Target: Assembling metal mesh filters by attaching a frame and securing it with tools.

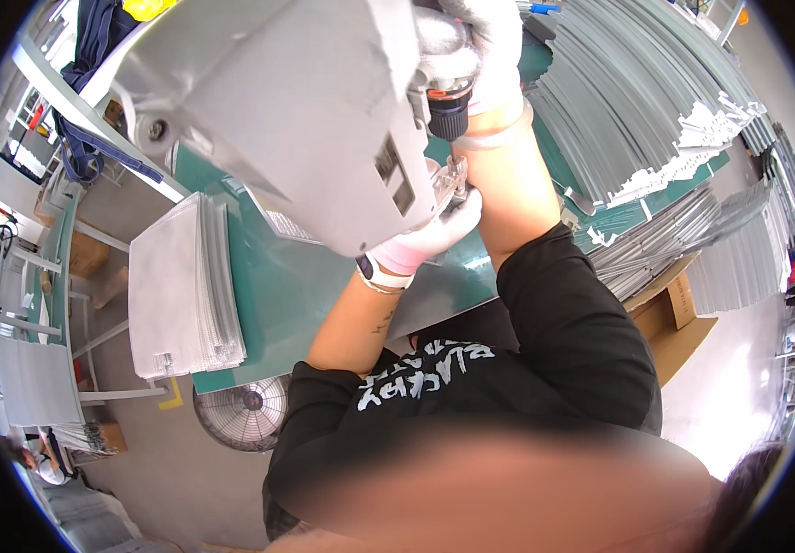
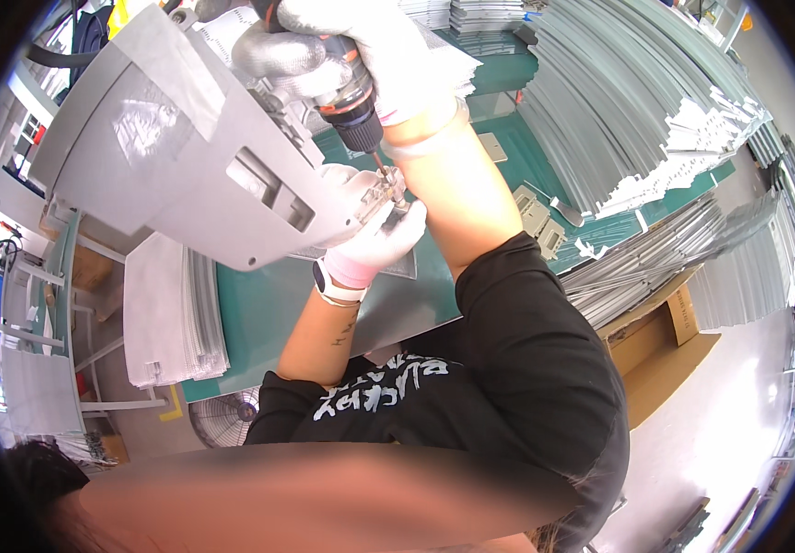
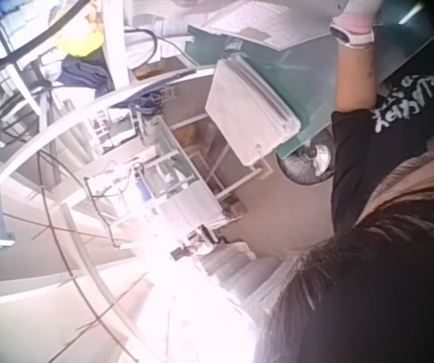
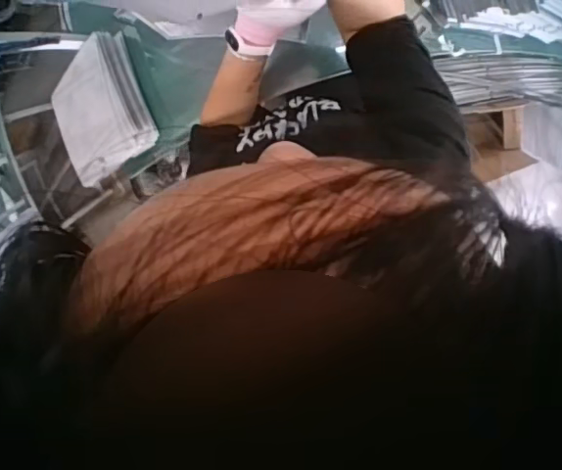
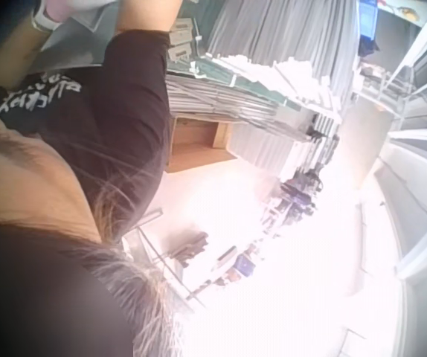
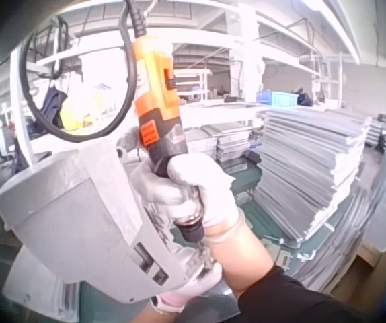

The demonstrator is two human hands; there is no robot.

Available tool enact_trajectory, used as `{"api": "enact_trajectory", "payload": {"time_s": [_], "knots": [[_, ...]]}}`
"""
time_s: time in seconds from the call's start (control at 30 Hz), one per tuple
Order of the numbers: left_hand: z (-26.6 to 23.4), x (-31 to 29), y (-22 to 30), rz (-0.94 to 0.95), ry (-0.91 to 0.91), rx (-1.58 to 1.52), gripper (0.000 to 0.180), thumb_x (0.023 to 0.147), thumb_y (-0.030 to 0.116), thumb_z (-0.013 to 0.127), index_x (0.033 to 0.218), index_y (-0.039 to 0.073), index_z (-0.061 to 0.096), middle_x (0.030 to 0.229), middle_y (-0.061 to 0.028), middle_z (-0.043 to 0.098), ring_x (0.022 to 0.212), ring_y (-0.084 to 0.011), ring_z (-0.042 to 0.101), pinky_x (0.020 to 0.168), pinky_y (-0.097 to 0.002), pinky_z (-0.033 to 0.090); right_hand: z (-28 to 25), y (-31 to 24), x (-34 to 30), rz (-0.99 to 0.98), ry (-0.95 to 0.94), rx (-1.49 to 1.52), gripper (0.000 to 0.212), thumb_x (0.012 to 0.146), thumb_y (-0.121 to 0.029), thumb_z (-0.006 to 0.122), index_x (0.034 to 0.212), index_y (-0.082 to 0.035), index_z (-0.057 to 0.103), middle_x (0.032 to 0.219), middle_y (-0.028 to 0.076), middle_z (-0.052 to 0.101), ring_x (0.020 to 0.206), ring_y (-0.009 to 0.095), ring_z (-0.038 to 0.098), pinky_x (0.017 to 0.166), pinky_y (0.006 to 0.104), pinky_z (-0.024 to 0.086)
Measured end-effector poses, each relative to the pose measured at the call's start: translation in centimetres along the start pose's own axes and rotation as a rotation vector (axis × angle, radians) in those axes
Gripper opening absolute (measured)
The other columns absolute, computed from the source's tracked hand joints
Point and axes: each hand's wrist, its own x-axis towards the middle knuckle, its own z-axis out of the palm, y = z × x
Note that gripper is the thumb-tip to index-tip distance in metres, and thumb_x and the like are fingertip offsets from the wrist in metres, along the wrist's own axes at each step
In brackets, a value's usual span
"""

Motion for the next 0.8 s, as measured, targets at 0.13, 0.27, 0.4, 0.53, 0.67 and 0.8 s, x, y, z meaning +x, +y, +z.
{"api": "enact_trajectory", "payload": {"time_s": [0.13,0.27,0.4,0.53,0.67,0.8], "knots": [[0.3,-0.1,0.2,-0.001,0.043,-0.06,0.015,0.065,0.017,0.072,0.065,0.011,0.059,0.062,-0.0029,0.051,0.059,-0.0246,0.051,0.061,-0.0381,0.04,-1.8,-0.9,0.4,0.26,-0.151,0.538,0.025,0.086,-0.023,0.064,0.098,-0.002,0.056,0.063,0.002,0.047,0.038,0.008,0.033,0.036,0.0208,0.03],[-0.2,0.3,0.6,-0.003,-0.05,-0.042,0.015,0.069,0.018,0.073,0.07,0.01,0.061,0.063,-0.0042,0.053,0.06,-0.0252,0.053,0.06,-0.0381,0.042,-2.6,-1.3,0.6,0.147,-0.057,0.444,0.024,0.086,-0.023,0.064,0.097,-0.003,0.056,0.063,0.002,0.048,0.039,0.009,0.035,0.036,0.0215,0.031],[0.3,-0.2,0.4,-0.057,-0.049,-0.1,0.013,0.073,0.015,0.074,0.077,0.006,0.064,0.068,-0.0065,0.058,0.063,-0.024,0.058,0.059,-0.0363,0.045,-3.3,-1.8,0.9,0.032,0.025,0.349,0.022,0.086,-0.023,0.064,0.096,-0.004,0.056,0.063,0.002,0.049,0.04,0.01,0.037,0.037,0.0222,0.033],[0.1,0.0,0.3,-0.041,-0.137,0.032,0.012,0.073,0.013,0.074,0.078,0.006,0.065,0.067,-0.0061,0.058,0.062,-0.0231,0.058,0.059,-0.0351,0.045,-3.8,-2.1,1.0,-0.087,0.101,0.249,0.021,0.087,-0.023,0.064,0.096,-0.005,0.057,0.064,0.002,0.049,0.041,0.01,0.038,0.037,0.023,0.035],[0.9,-1.1,0.2,-0.083,-0.042,0.0,0.012,0.073,0.013,0.074,0.078,0.007,0.066,0.069,-0.0053,0.061,0.063,-0.0216,0.06,0.058,-0.0343,0.046,-4.0,-2.9,1.1,-0.205,0.183,0.158,0.02,0.087,-0.023,0.064,0.095,-0.006,0.057,0.064,0.002,0.05,0.042,0.011,0.04,0.038,0.0237,0.036],[0.3,-1.6,-1.2,0.103,0.094,0.149,0.024,0.066,0.023,0.074,0.086,0.013,0.065,0.082,-0.0053,0.061,0.076,-0.0288,0.056,0.071,-0.0445,0.042,-2.0,-4.1,2.0,-0.36,0.347,-0.023,0.017,0.089,-0.023,0.063,0.095,-0.009,0.058,0.067,0.003,0.054,0.046,0.012,0.047,0.041,0.0252,0.042]]}}
